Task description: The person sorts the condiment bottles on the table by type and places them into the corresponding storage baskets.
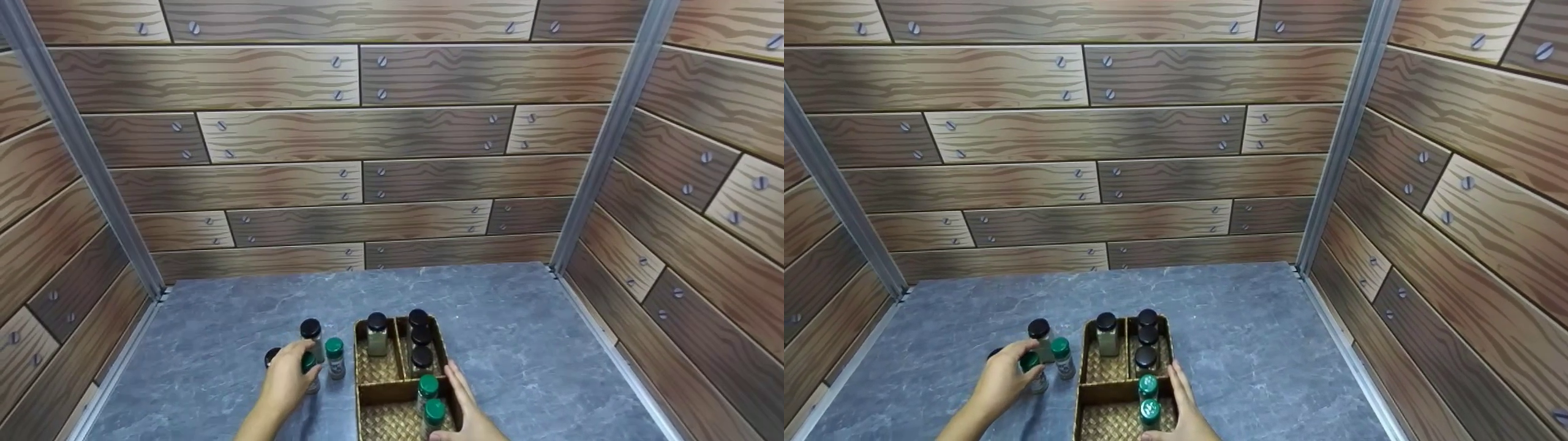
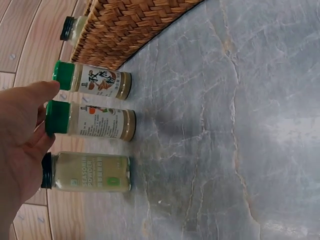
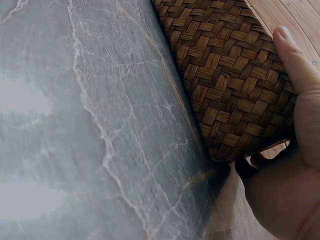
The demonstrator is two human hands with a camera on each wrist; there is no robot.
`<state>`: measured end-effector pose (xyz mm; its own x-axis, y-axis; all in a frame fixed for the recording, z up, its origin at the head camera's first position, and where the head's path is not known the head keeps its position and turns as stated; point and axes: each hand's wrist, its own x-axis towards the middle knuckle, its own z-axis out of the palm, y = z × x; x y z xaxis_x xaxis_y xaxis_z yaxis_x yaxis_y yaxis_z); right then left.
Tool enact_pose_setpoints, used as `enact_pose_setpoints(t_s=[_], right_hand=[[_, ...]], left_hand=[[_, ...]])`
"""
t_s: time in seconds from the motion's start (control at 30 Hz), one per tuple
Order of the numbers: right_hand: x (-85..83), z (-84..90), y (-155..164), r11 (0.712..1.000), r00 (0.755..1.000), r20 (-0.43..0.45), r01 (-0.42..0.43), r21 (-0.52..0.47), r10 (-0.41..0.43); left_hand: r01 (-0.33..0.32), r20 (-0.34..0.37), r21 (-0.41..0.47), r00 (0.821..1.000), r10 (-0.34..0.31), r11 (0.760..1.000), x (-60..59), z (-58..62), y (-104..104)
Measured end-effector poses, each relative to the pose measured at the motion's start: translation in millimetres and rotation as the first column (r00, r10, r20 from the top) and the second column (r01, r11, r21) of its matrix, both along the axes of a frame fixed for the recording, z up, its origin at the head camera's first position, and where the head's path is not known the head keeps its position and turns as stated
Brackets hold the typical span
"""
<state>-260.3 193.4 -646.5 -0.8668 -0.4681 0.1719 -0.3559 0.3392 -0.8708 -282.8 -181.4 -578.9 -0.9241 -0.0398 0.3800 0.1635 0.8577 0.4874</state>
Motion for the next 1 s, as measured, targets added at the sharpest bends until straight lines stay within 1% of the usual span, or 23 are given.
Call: enact_pose_setpoints(t_s=[0.03, 0.1, 0.17, 0.23, 0.3, 0.4, 0.43, 0.5, 0.6, 0.77, 0.83, 0.9, 1.0], right_hand=[[0.8, 0.4, 0, 1.0, 1.0, -0.004, 0.009, 0.021, -0.008], [2.0, 0.2, 2, 0.997, 0.997, -0.061, 0.047, 0.054, -0.044], [2.9, -1.2, 7, 0.993, 0.987, -0.138, 0.099, 0.069, -0.088], [3.4, -3.3, 11, 0.988, 0.978, -0.171, 0.138, 0.077, -0.123], [2.4, -5.7, 12, 0.99, 0.981, -0.153, 0.128, 0.056, -0.118], [0.9, -7.8, 6, 0.994, 0.994, -0.075, 0.087, 0.062, -0.082], [0.5, -8.2, 3, 0.995, 0.995, -0.063, 0.079, 0.064, -0.075], [0.9, -8.5, -4, 0.995, 0.996, -0.057, 0.07, 0.065, -0.067], [1.1, -7.3, -4, 0.995, 0.996, -0.057, 0.078, 0.068, -0.074], [22.2, -15.3, -3, 0.994, 0.997, -0.005, 0.076, 0.072, -0.076], [26.5, -16.6, -3, 0.995, 0.997, 0.005, 0.071, 0.072, -0.072], [23.4, -14.5, -3, 0.995, 0.997, -0.007, 0.076, 0.064, -0.076], [8.4, -6.5, -8, 0.994, 0.994, -0.035, 0.102, 0.036, -0.101]], left_hand=[[-0.011, -0.004, -0.001, 1.0, 0.011, 1.0, 0.7, -0.7, 0], [-0.008, -0.024, 0.001, 1.0, 0.008, 1.0, -0.8, -3.0, 3], [0.028, -0.051, 0.004, 0.998, -0.027, 1.0, -4.3, -4.4, 6], [0.067, -0.066, 0.003, 0.996, -0.067, 0.998, -7.4, -6.0, 9], [0.079, -0.068, -0.007, 0.995, -0.079, 0.997, -7.6, -6.8, 9], [0.035, -0.071, -0.028, 0.997, -0.037, 0.999, -2.1, -8.5, 3], [0.02, -0.077, -0.04, 0.997, -0.023, 0.999, 0.6, -8.6, 0], [0.0, -0.088, -0.066, 0.996, -0.005, 0.998, 5.7, -8.5, -5], [-0.013, -0.094, -0.081, 0.996, 0.005, 0.997, 8.1, -9.6, -5], [-0.039, -0.077, -0.075, 0.996, 0.033, 0.996, 27.3, -20.0, 1], [-0.044, -0.082, -0.064, 0.996, 0.038, 0.997, 31.3, -23.5, 1], [-0.035, -0.084, -0.052, 0.996, 0.03, 0.998, 29.1, -23.1, 1], [-0.019, -0.088, -0.032, 0.996, 0.017, 0.999, 15.8, -16.8, -2]])
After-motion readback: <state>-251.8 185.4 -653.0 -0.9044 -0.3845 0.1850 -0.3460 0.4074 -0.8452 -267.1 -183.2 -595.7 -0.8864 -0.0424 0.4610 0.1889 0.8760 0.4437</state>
